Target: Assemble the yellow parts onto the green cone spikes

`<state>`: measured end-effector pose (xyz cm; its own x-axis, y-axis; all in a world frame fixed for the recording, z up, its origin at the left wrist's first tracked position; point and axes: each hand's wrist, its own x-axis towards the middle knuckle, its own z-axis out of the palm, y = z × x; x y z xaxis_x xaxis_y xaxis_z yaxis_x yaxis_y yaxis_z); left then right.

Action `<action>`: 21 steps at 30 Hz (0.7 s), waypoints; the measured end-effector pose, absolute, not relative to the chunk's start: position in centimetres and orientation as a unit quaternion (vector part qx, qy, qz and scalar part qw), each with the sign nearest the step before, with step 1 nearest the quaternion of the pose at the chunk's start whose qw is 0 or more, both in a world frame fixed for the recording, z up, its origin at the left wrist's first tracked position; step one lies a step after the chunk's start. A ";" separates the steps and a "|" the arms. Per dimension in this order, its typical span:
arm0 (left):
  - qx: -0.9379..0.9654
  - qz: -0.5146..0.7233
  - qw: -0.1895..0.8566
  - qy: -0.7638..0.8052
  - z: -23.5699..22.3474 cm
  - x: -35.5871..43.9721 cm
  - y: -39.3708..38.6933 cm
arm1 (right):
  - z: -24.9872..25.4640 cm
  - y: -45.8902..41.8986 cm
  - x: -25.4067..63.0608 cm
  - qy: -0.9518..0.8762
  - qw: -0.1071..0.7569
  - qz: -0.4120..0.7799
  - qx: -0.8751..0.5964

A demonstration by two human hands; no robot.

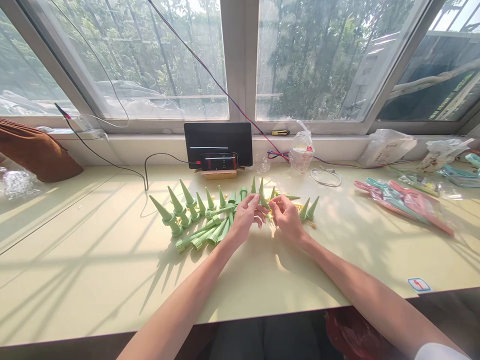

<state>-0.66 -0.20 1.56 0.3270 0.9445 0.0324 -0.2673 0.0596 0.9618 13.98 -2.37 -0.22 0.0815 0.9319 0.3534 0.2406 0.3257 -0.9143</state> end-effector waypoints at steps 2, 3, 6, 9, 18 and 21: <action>0.493 0.467 0.649 0.342 1.5 -0.7 -0.2 | -0.2 -2.3 14.0 -0.603 0.549 0.314 -0.487; 0.490 0.465 0.652 0.344 1.5 -0.7 -0.2 | -0.3 -2.3 14.0 -0.603 0.548 0.314 -0.487; 0.482 0.458 0.662 0.346 1.5 -0.7 -0.2 | -0.3 -2.2 14.0 -0.603 0.548 0.317 -0.486; 0.478 0.456 0.666 0.347 1.5 -0.7 -0.2 | -0.3 -2.2 14.0 -0.603 0.549 0.318 -0.483; 0.475 0.473 0.649 0.359 1.4 -0.8 -0.1 | -0.2 -2.3 14.0 -0.608 0.541 0.322 -0.483; 0.476 0.480 0.644 0.358 1.2 -0.8 0.1 | -0.4 -2.3 13.9 -0.610 0.538 0.323 -0.483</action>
<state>-0.81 0.11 1.21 0.2826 0.9592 -0.0035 -0.2773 0.0852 0.9570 13.95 -2.28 -0.37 0.0460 0.9374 0.3452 0.2420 0.3248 -0.9143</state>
